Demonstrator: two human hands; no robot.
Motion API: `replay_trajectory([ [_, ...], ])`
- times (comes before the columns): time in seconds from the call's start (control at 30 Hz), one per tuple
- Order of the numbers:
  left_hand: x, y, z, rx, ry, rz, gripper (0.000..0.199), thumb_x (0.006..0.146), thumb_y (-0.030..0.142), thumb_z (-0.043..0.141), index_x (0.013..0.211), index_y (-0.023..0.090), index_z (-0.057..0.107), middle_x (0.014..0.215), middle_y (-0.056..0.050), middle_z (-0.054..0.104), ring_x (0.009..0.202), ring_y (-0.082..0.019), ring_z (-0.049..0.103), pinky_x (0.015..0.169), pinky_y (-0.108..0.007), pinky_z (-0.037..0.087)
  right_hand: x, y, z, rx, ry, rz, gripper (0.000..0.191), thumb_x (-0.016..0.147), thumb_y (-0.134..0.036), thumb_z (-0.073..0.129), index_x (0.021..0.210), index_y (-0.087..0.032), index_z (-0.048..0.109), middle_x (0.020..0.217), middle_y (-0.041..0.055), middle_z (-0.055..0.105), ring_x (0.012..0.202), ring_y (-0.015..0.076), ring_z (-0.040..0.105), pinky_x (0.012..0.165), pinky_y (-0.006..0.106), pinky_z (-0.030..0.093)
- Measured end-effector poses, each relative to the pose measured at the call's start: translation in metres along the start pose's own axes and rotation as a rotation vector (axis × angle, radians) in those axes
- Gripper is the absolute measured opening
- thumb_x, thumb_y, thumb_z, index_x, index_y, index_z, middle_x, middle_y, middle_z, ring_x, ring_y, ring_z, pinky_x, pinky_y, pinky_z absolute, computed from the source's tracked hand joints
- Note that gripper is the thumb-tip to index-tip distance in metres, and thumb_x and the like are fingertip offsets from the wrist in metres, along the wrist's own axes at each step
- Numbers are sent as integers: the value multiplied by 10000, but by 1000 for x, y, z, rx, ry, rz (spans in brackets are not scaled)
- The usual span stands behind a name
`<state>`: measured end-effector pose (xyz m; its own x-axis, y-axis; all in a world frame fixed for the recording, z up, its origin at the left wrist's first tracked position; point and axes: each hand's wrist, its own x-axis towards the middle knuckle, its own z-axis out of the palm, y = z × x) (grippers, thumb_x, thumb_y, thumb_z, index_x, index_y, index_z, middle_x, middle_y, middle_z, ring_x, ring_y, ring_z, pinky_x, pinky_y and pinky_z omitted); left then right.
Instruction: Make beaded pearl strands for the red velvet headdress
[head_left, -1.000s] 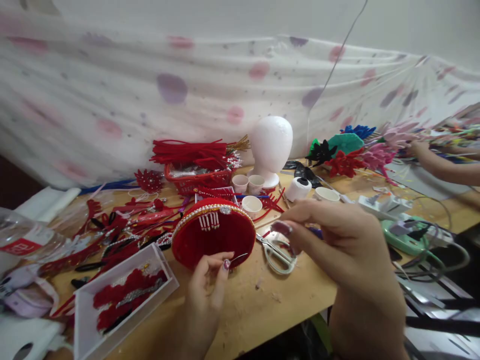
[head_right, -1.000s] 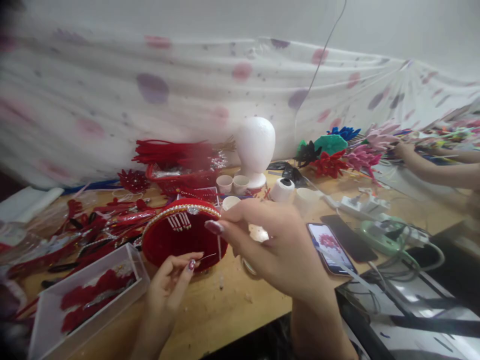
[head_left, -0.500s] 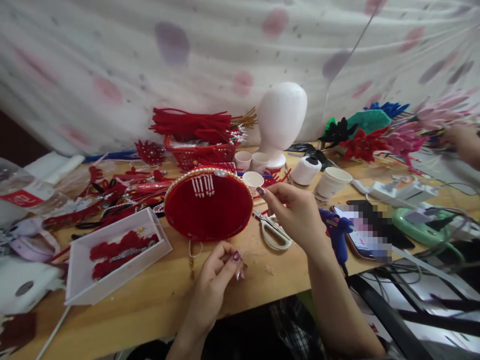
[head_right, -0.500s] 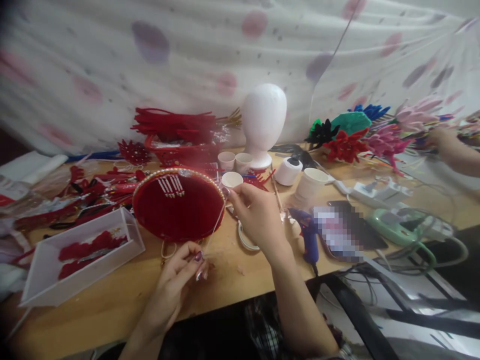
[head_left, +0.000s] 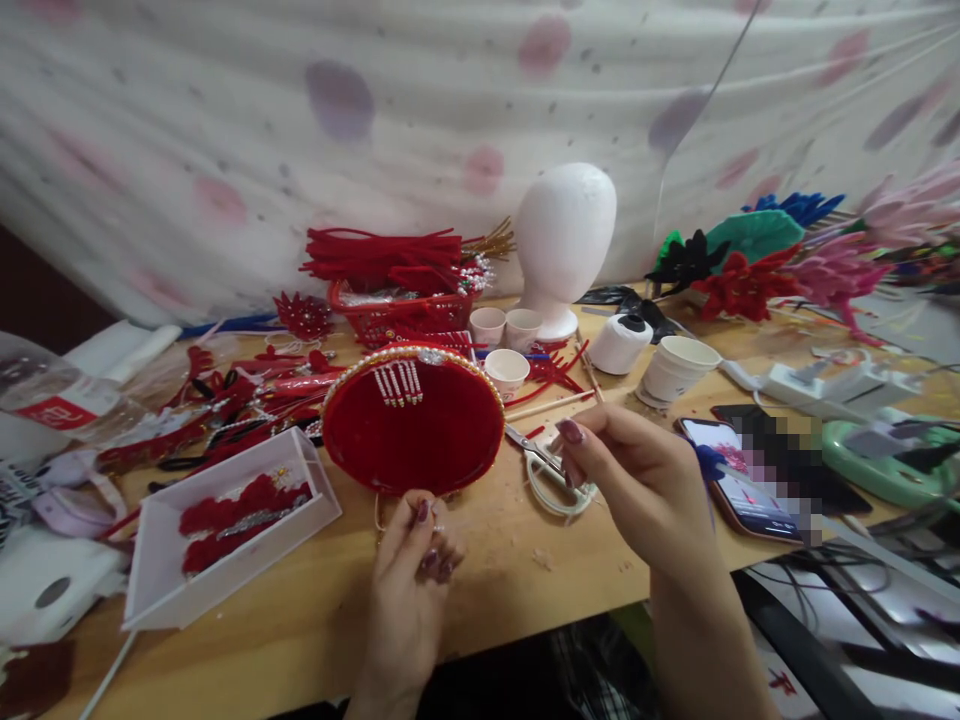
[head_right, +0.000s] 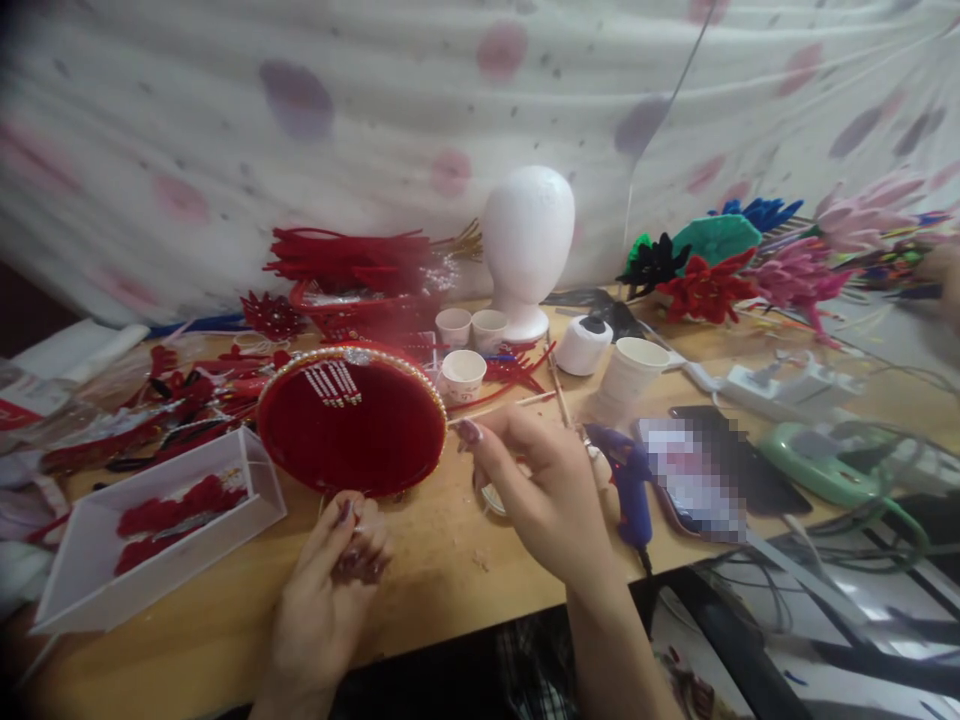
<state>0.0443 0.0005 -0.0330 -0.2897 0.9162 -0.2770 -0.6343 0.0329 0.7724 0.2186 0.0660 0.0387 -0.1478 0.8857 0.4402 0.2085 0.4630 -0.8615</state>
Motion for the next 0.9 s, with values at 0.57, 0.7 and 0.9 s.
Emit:
replay_trajectory([
  [0.57,-4,7,-10,862,-223,204,200,916,374,574,797,215,595,690,28,578,631,-138,539,589,-231,404,10,14,-3,-128,-22,63,325,967,-392,602,710,-192,602,568,-36,544,509,99,452,470,236,341],
  [0.7,-6,3,-14,853,-195,204,201,915,382,591,804,214,593,661,45,543,595,-125,503,559,-220,386,11,16,-2,-141,-27,54,312,969,-383,605,723,-191,613,572,-36,554,516,99,467,477,236,347],
  [0.9,-11,4,-12,771,-41,246,210,898,385,622,781,213,593,629,61,480,559,-110,431,541,-217,353,10,20,-3,-153,-4,63,319,969,-396,608,724,-193,610,573,-39,558,517,99,476,491,238,361],
])
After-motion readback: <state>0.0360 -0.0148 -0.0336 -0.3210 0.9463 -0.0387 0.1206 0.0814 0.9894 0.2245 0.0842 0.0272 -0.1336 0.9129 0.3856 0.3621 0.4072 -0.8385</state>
